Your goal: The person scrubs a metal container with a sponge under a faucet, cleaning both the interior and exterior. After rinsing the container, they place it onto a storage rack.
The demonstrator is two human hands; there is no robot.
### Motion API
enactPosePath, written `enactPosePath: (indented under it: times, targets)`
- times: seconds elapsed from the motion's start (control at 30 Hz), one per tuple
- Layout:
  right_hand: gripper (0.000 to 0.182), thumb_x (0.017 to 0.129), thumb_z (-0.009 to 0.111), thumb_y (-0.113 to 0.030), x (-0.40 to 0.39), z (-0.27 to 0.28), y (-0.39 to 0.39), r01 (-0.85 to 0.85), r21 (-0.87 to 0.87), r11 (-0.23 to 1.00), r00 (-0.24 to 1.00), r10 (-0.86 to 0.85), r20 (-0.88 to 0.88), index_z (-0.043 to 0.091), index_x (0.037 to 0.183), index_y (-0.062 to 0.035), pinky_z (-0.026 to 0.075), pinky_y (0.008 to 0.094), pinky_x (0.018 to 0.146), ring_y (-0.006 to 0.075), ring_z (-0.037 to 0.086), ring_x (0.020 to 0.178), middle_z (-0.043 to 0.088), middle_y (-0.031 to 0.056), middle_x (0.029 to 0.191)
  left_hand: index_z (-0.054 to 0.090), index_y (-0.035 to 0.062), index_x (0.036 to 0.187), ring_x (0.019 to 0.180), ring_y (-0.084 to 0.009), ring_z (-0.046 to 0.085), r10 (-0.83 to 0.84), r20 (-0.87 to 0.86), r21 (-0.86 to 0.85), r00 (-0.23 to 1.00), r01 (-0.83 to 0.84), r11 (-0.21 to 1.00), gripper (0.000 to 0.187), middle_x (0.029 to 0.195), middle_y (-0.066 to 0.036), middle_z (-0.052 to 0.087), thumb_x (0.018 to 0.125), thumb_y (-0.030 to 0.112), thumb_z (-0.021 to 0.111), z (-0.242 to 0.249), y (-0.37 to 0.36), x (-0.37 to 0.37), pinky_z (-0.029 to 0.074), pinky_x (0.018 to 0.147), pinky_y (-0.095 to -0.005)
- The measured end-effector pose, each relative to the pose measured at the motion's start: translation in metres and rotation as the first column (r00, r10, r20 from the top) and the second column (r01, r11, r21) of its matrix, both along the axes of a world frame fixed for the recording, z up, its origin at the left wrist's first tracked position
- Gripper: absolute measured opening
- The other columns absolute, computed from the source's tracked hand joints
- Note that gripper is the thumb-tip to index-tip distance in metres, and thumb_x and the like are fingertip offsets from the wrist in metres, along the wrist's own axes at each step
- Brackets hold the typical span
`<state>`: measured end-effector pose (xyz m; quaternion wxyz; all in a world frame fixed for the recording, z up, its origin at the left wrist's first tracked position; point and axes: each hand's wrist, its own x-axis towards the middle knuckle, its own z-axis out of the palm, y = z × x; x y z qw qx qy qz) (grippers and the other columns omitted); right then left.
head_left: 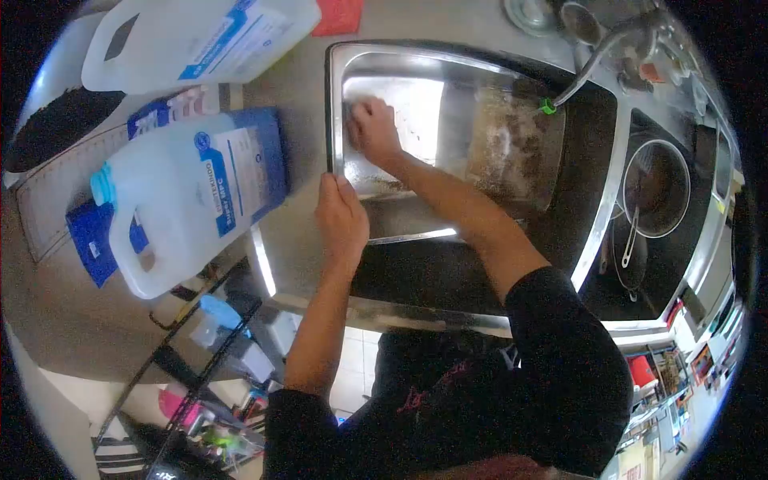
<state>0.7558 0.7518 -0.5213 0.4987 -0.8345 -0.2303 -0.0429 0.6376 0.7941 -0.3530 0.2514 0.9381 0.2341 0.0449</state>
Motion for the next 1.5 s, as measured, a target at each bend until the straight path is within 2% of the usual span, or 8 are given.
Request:
enactPosePath:
  times: [0.13, 0.23, 0.47, 0.83, 1.07, 1.23, 1.4, 1.5]
  targets:
    - [0.021, 0.080, 0.060, -0.014, -0.032, 0.045, -0.051, -0.576, 0.046, 0.816, 0.738, 0.544, -0.399, 0.056, 0.098, -0.0057, 0.041, 0.0497, 0.084, 0.0361, 0.054, 0.096, 0.055, 0.0173, 0.098, 0.046, -0.0025, 0.091, 0.072, -0.0492, 0.051, -0.029, -0.015, -0.058, 0.999, 0.028, 0.998, 0.029, 0.077, -0.028, 0.052, 0.100, 0.024, 0.037, -0.006, 0.001, -0.004, 0.038, 0.064, -0.0521]
    - [0.019, 0.082, 0.059, -0.015, -0.040, -0.002, -0.038, -0.721, -0.060, 0.690, 0.643, 0.699, 0.312, 0.057, 0.098, -0.0050, 0.043, 0.0490, 0.082, 0.0339, 0.055, 0.095, 0.057, 0.0164, 0.096, 0.047, -0.0046, 0.094, 0.075, -0.0489, 0.050, 0.018, -0.046, -0.083, 0.999, -0.022, 0.996, 0.033, 0.079, -0.029, 0.052, 0.100, 0.026, 0.036, 0.004, -0.008, 0.000, 0.038, 0.068, -0.0513]
    - [0.024, 0.091, 0.052, -0.020, 0.030, 0.008, 0.067, 0.634, 0.315, 0.706, 0.766, -0.518, -0.380, 0.047, 0.106, -0.0008, 0.042, 0.0504, 0.078, 0.0440, 0.052, 0.085, 0.053, 0.0247, 0.093, 0.046, -0.0015, 0.089, 0.074, -0.0436, 0.054, 0.012, -0.111, -0.066, 0.994, -0.019, 0.998, 0.028, 0.076, -0.025, 0.052, 0.100, 0.023, 0.036, 0.009, -0.010, 0.002, 0.040, 0.069, -0.0499]
    - [0.043, 0.097, 0.032, -0.034, -0.026, 0.035, 0.047, 0.763, 0.253, 0.595, -0.108, 0.503, -0.858, 0.055, 0.104, 0.0011, 0.046, 0.0416, 0.077, 0.0259, 0.053, 0.084, 0.057, 0.0156, 0.102, 0.046, -0.0078, 0.111, 0.094, -0.0431, 0.051, -0.038, 0.113, -0.049, 0.993, 0.044, 0.998, 0.044, 0.099, -0.030, 0.053, 0.101, 0.032, 0.030, -0.022, 0.008, -0.020, 0.038, 0.084, -0.0454]
    - [0.020, 0.097, 0.048, -0.022, -0.055, 0.106, 0.001, 0.268, 0.653, 0.709, 0.963, -0.173, -0.208, 0.046, 0.095, -0.0015, 0.042, 0.0389, 0.077, 0.0285, 0.050, 0.082, 0.050, 0.0172, 0.087, 0.041, -0.0064, 0.114, 0.086, -0.0390, 0.051, -0.010, 0.140, -0.170, 0.990, 0.034, 0.985, 0.044, 0.092, -0.026, 0.051, 0.101, 0.034, 0.030, -0.016, 0.000, -0.018, 0.038, 0.078, -0.0449]
    - [0.021, 0.096, 0.045, -0.016, -0.028, 0.045, 0.052, 0.632, 0.126, 0.764, 0.352, -0.139, -0.926, 0.052, 0.105, 0.0016, 0.049, 0.0376, 0.078, 0.0318, 0.061, 0.090, 0.061, 0.0229, 0.095, 0.041, -0.0055, 0.115, 0.089, -0.0422, 0.053, -0.076, 0.133, -0.062, 0.988, 0.085, 0.994, 0.043, 0.096, -0.028, 0.053, 0.101, 0.033, 0.030, -0.024, 0.007, -0.024, 0.040, 0.080, -0.0456]
    - [0.015, 0.087, 0.052, -0.010, 0.066, 0.011, 0.037, -0.143, -0.062, 0.988, 0.919, 0.109, -0.379, 0.063, 0.089, -0.0012, 0.051, 0.0415, 0.079, 0.0305, 0.063, 0.095, 0.063, 0.0233, 0.102, 0.043, -0.0043, 0.113, 0.085, -0.0426, 0.054, -0.018, 0.030, -0.122, 0.999, 0.022, 0.992, 0.040, 0.092, -0.028, 0.054, 0.101, 0.032, 0.032, -0.005, -0.001, -0.020, 0.040, 0.077, -0.0472]
    - [0.017, 0.083, 0.060, -0.016, 0.057, 0.097, 0.025, -0.091, -0.188, 0.978, 0.646, -0.086, -0.758, 0.063, 0.091, -0.0020, 0.051, 0.0406, 0.078, 0.0276, 0.064, 0.094, 0.064, 0.0206, 0.101, 0.044, -0.0036, 0.111, 0.081, -0.0404, 0.055, 0.019, -0.008, -0.133, 1.000, -0.020, 0.991, 0.038, 0.088, -0.025, 0.055, 0.100, 0.031, 0.034, -0.006, -0.004, -0.017, 0.041, 0.073, -0.0466]
